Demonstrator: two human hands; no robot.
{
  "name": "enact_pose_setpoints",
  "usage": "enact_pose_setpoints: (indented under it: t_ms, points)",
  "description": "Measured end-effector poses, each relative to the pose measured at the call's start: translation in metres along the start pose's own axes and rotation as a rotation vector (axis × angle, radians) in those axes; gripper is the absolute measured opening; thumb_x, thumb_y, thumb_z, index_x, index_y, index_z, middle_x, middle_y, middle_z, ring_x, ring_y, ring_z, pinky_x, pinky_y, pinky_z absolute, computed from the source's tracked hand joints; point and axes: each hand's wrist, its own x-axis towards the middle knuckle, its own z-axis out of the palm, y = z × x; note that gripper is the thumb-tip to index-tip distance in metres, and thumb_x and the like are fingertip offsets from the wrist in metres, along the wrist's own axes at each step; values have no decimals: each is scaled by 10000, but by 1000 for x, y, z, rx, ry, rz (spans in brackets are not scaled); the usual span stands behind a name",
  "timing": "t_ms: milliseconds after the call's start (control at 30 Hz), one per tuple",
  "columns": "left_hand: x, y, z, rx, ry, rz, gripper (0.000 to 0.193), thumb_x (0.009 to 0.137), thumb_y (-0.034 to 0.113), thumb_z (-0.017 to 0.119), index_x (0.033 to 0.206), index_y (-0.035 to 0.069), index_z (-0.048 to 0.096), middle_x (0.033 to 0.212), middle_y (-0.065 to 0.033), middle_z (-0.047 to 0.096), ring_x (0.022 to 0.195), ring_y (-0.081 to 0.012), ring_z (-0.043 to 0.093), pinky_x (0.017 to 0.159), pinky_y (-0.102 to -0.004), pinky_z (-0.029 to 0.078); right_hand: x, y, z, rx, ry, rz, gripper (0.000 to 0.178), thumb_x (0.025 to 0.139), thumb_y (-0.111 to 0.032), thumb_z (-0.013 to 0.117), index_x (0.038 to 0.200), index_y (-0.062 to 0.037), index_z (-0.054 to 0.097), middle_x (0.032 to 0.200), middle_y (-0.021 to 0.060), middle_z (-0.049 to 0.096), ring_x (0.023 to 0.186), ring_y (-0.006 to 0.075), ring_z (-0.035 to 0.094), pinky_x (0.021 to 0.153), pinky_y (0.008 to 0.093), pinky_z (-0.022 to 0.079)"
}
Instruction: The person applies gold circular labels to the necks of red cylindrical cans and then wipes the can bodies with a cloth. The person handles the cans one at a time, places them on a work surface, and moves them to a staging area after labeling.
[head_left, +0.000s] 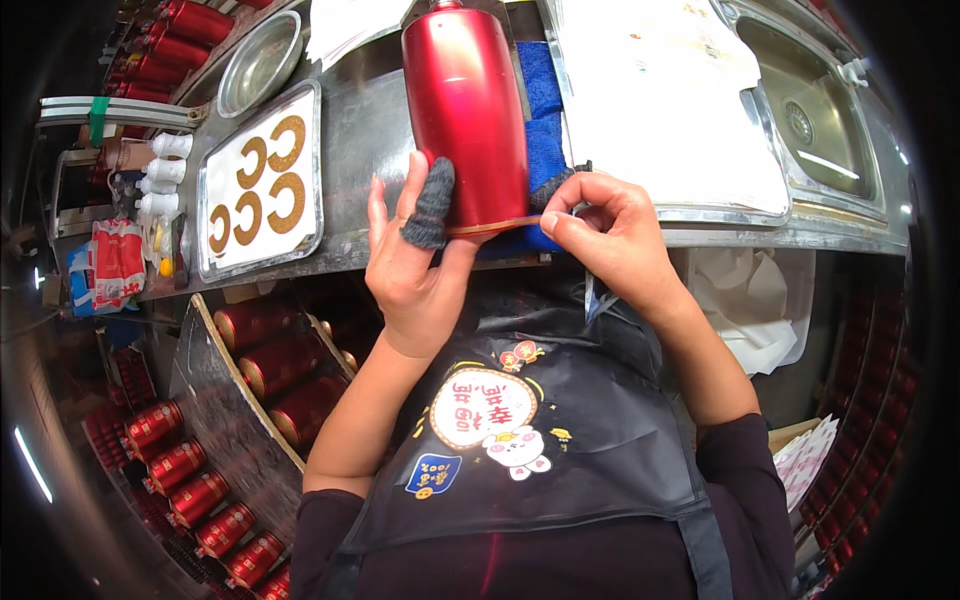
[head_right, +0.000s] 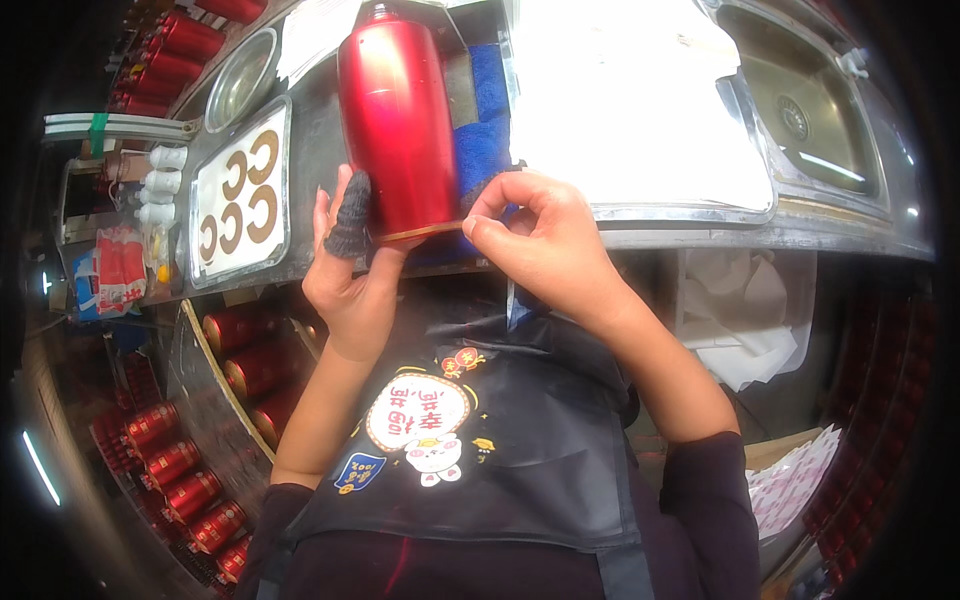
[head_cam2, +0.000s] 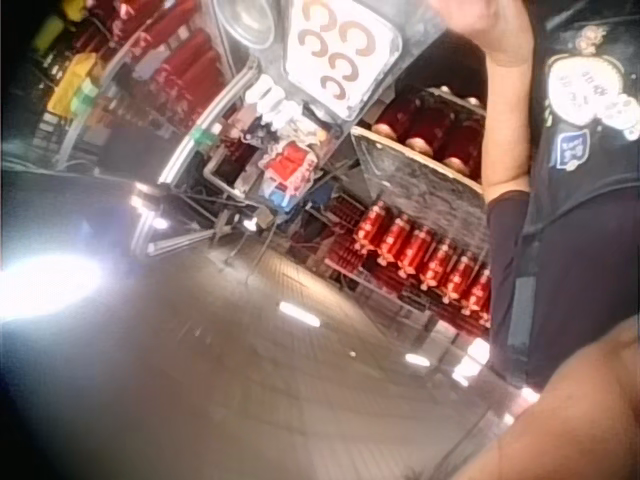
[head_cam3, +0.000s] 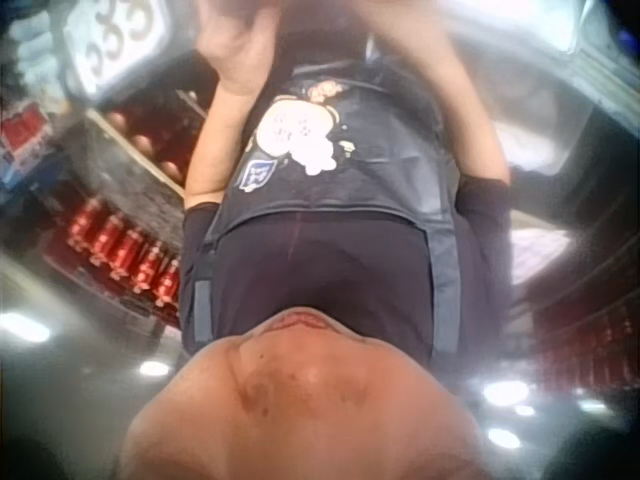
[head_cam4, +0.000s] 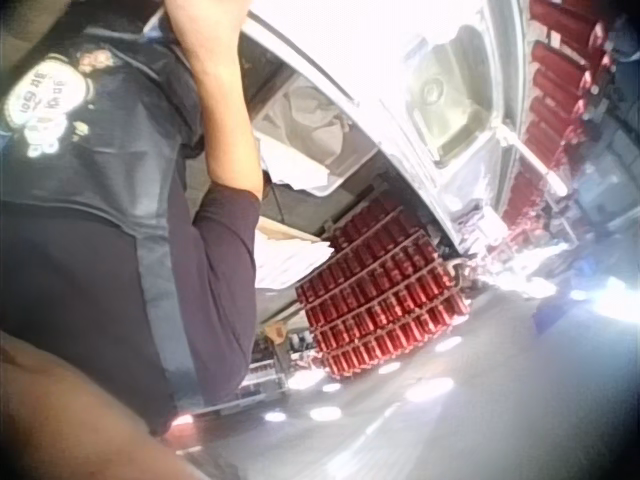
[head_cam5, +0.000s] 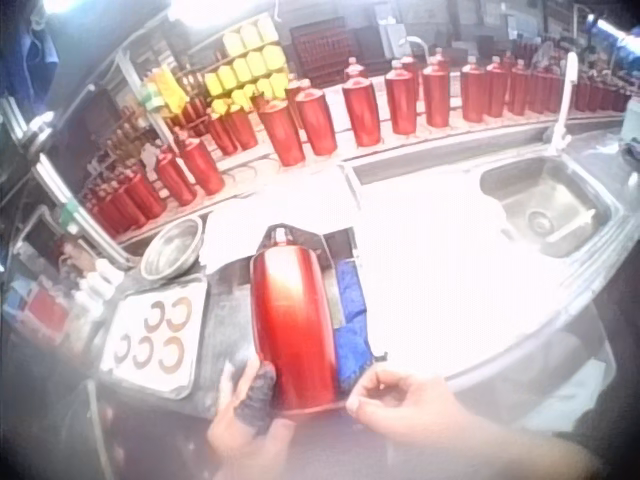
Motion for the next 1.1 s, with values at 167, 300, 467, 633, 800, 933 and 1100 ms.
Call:
enact_pose_setpoints:
  t_ms: [167, 300, 467, 633, 800, 933, 1100]
  points:
    - [-27, -2, -13, 36, -9, -43, 420, 805, 63, 833, 1195, -33, 709, 1367, -218, 639, 1202, -347, 661, 1153, -625, 305, -4, -4, -1, 87, -15, 21, 97, 890, -69, 722, 839, -20, 656, 802, -50, 605, 670, -19, 479, 582, 166, 363]
    - [-35, 0, -14, 109, -45, -29, 373, 785, 76, 853, 1125, -28, 739, 1380, -227, 628, 1220, -364, 653, 1145, -644, 282, -4, -1, -2, 118, -16, 29, 91, 899, -60, 713, 851, -16, 649, 806, -48, 607, 685, -18, 499, 588, 161, 378]
    - [-25, 2, -12, 145, -70, 85, 400, 748, 57, 860, 1135, 36, 757, 1407, -222, 610, 1234, -390, 643, 1139, -646, 295, 0, 3, -4, 82, -20, -13, 84, 901, -58, 704, 858, -13, 648, 805, -40, 613, 697, -8, 520, 601, 164, 402]
    - [-15, 7, -13, 212, -97, 178, 416, 747, 47, 855, 1152, 64, 759, 1429, -231, 589, 1271, -395, 617, 1139, -653, 293, 2, 6, -3, 35, -7, -26, 84, 899, -62, 704, 864, -8, 649, 806, -36, 621, 694, -2, 530, 599, 169, 409]
    - [2, 19, -5, 327, -73, 242, 324, 690, 126, 789, 1009, 178, 807, 1435, -198, 599, 1261, -450, 600, 1093, -727, 277, 3, 5, -3, -5, 17, -8, 83, 897, -64, 709, 873, -8, 653, 801, -42, 617, 678, -7, 519, 589, 166, 393]
    - [12, 23, 11, 338, -86, 234, 120, 705, 120, 727, 690, 49, 631, 1441, -202, 591, 1339, -496, 520, 1085, -755, 280, 2, 2, 0, -26, 6, -30, 84, 893, -66, 719, 870, -10, 661, 801, -52, 608, 656, -18, 488, 571, 164, 361]
    - [7, 3, 2, 12, -5, 32, 678, 692, 160, 893, 1317, 24, 669, 1426, -187, 605, 1321, -387, 573, 1138, -570, 371, 1, -1, 3, -28, 16, -43, 81, 890, -71, 728, 858, -18, 676, 796, -64, 602, 633, -31, 453, 555, 164, 330]
